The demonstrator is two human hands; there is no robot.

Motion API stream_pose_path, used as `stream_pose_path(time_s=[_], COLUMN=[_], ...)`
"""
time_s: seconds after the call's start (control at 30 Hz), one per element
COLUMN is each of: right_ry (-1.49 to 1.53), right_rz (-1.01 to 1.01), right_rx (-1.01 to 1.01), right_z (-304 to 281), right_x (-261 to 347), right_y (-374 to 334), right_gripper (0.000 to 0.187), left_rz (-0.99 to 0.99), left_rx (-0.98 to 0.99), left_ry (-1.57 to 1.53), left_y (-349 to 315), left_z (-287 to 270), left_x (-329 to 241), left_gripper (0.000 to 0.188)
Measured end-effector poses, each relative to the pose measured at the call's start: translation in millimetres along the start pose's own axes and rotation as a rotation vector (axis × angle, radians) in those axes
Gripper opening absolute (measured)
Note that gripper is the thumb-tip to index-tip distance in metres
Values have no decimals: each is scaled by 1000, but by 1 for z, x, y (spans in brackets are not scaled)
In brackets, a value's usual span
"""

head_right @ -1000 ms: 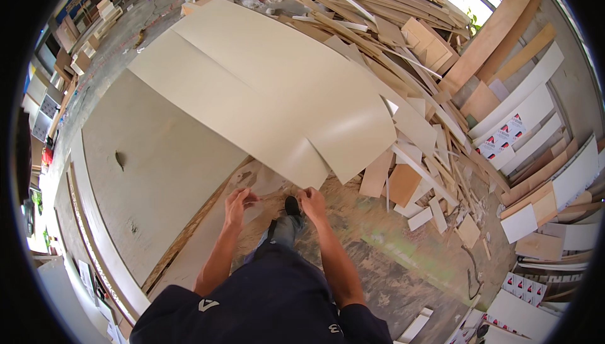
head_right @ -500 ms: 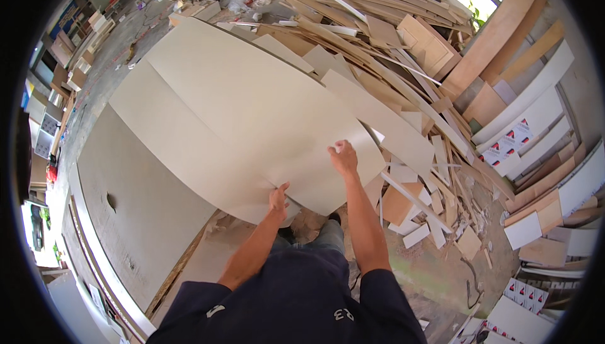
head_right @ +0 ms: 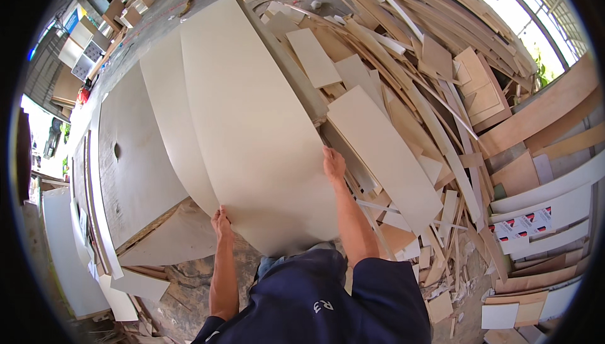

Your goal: The person measures a wooden frame with a tape measure, hammers nails into the frame, and then fits several large white panels together on a workspace.

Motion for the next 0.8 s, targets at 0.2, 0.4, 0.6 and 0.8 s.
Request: stream_pose_path(time_s=[0.2,0.4,0.6,0.8], right_ry=[493,375,375,643], right_rz=[475,219,273,630], right_rx=[678,558,822,837], right_z=[36,65,113,140], right_x=[-16,24,79,80], right_y=[10,37,-5,-2], right_gripper=[61,63,69,64], left_rz=[135,256,290,261], left_rx=[-242,-268,-378,-381], left_ry=[39,124,132,168], left_y=[-28,-37,-57,-90], left_z=[-16,-43,-80,-101], left_x=[-69,-92,-83,-64], left_gripper=[31,30,34,37])
Point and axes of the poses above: each hand's wrist, its own y-axis towards the middle knuckle, its own z-axis out of the palm, x = y × z, the point moved 7 cm from there along y, towards the middle knuckle, and after that the axes turned 9 degrees about -x, right-handed, at the moved point
